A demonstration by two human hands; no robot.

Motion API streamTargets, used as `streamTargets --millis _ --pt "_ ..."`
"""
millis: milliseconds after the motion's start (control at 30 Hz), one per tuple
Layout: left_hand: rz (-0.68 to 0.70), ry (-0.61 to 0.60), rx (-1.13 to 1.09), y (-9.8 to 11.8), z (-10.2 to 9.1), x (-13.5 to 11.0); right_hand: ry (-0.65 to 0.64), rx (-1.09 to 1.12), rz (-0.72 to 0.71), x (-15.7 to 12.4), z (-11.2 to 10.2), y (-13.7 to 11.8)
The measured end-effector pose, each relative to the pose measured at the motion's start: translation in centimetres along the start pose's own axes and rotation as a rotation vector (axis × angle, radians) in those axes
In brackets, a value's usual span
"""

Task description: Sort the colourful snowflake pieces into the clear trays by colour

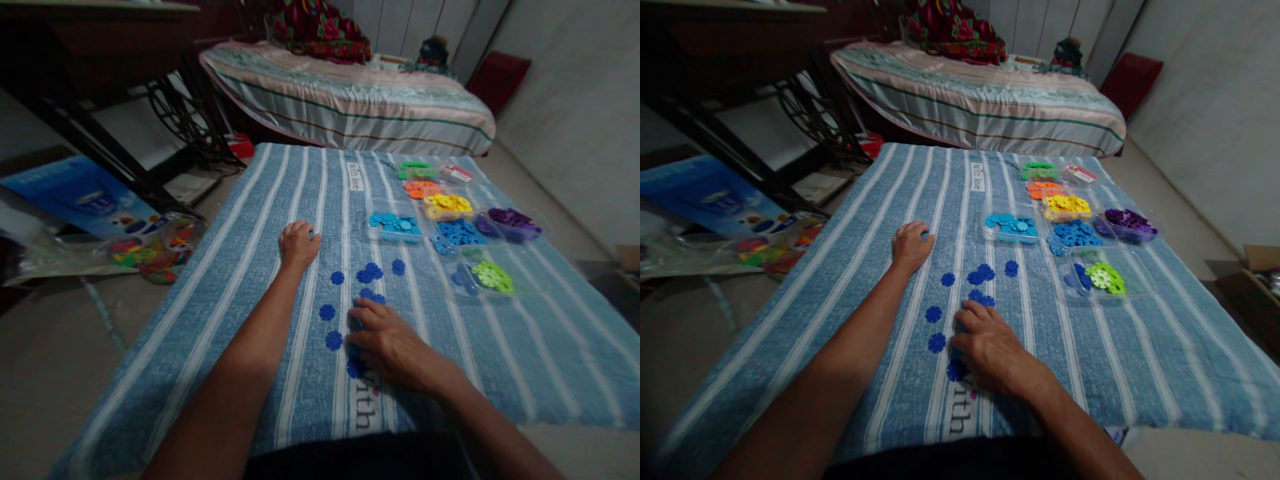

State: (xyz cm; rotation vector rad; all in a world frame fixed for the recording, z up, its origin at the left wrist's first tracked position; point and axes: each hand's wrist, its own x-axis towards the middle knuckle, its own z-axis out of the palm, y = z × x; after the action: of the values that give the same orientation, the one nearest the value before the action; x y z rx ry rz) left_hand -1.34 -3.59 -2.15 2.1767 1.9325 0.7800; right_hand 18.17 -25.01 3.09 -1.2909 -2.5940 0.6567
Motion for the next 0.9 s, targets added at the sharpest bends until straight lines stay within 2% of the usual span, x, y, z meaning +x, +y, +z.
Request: streamTargets --millis 167,500,900 --pt "0.005 0.001 -0.008 -0.1 0.0 0.1 -0.019 0.0 0.022 0.1 0.1 -0.3" --pt "0.018 0.003 0.02 -0.3 0.0 0.1 0.062 0.079 0.032 0.1 0.5 0.5" --pt "0.027 0.011 0.025 -0.3 0.0 0.1 0.283 0.161 0.024 0.9 -0.4 2.0"
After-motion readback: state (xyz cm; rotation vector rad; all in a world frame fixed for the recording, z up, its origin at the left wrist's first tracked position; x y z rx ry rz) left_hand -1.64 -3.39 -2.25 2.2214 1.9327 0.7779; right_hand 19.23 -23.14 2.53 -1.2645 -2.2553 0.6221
